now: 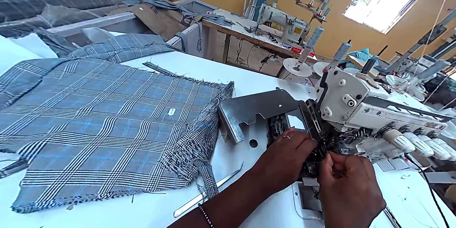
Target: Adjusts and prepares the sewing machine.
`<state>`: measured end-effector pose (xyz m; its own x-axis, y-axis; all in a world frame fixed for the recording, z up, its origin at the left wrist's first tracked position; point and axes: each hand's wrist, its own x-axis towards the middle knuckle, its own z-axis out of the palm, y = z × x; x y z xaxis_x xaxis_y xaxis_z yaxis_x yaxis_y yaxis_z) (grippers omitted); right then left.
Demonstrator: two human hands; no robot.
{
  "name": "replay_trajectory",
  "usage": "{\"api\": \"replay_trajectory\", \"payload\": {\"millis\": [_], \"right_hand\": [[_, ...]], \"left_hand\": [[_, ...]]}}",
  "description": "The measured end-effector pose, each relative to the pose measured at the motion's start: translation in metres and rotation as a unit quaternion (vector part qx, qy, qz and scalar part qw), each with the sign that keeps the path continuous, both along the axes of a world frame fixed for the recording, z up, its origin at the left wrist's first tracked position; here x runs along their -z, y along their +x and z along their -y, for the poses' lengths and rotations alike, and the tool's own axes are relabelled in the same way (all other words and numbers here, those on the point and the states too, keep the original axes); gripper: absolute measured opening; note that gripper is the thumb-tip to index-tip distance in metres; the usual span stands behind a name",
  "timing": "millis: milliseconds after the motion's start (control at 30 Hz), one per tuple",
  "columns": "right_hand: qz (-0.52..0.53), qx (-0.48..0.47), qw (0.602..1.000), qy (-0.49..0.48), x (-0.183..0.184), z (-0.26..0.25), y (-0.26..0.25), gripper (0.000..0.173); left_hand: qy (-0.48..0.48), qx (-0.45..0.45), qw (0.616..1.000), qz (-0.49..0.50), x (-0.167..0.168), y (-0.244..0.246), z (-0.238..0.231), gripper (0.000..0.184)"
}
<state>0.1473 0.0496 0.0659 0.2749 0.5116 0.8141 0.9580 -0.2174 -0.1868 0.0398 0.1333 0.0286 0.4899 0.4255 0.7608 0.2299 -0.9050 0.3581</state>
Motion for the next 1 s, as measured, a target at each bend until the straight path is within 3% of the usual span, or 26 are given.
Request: {"api": "replay_trajectory", "payload": {"millis": [433,1000], "right_hand": [[-0.002,-0.001,1.0,0.004,0.001,0.0,0.001,0.012],[-0.072,-0.069,0.995,-0.013,0.0,0.012,0.015,0.019]], "left_hand": [[-0.006,0.006,1.0,0.001,0.0,0.001,0.0,0.025],[0.001,0.01,1.0,0.011,-0.002,0.0,-0.001,0.026]]}}
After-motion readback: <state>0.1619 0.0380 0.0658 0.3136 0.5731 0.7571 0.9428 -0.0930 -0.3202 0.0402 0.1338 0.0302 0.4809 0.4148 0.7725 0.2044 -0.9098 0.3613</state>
